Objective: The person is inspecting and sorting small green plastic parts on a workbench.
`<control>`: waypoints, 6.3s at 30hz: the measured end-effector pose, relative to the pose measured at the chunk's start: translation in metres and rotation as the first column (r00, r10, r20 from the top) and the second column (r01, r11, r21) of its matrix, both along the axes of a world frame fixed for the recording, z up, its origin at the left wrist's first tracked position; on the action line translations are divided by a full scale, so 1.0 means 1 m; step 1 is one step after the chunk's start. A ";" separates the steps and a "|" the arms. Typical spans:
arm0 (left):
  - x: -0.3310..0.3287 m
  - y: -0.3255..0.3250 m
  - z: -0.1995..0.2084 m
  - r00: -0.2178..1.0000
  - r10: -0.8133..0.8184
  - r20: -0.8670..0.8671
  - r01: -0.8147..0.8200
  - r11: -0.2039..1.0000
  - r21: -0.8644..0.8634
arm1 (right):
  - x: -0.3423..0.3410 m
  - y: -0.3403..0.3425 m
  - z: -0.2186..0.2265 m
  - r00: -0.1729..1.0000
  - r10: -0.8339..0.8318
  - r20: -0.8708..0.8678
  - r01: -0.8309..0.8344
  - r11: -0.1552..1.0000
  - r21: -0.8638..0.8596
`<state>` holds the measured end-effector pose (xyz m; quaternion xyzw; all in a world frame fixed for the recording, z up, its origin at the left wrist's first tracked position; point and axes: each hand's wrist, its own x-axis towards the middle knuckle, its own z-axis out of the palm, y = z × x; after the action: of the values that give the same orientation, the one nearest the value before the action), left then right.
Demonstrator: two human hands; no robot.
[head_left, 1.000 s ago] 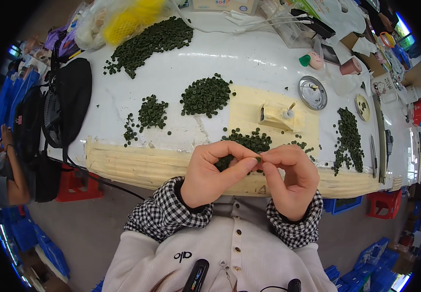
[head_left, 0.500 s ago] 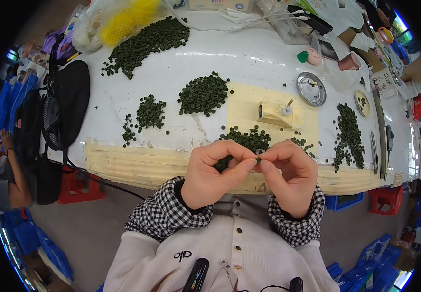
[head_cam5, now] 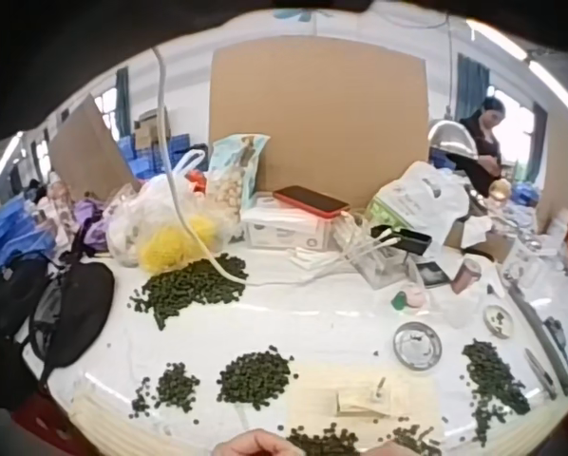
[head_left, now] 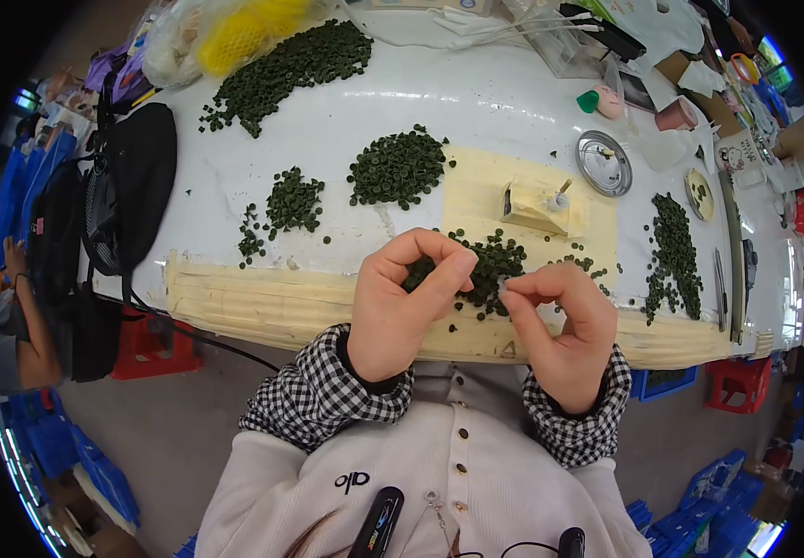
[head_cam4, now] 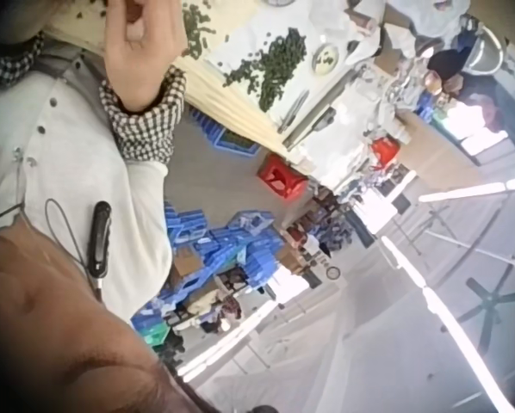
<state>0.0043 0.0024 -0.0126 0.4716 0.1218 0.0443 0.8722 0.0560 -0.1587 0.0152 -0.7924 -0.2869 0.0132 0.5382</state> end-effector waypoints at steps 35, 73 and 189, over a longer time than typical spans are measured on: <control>-0.001 0.007 -0.004 0.949 -0.295 0.107 0.314 0.894 -0.320 | 0.019 -0.027 -0.008 0.899 -0.192 0.395 0.314 0.910 -0.272; 0.000 0.000 -0.002 0.973 -0.229 -0.013 0.226 0.969 -0.098 | 0.010 -0.009 0.003 0.935 0.099 0.340 -0.040 0.984 -0.175; -0.002 0.001 0.000 0.980 -0.196 0.044 0.191 0.977 0.090 | -0.001 0.008 -0.012 0.858 -0.033 0.513 0.012 0.999 0.045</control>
<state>0.0021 0.0037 -0.0131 0.5166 0.0505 -0.0233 0.8544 0.0554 -0.1509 0.0032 -0.7595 -0.4109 -0.2105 0.4582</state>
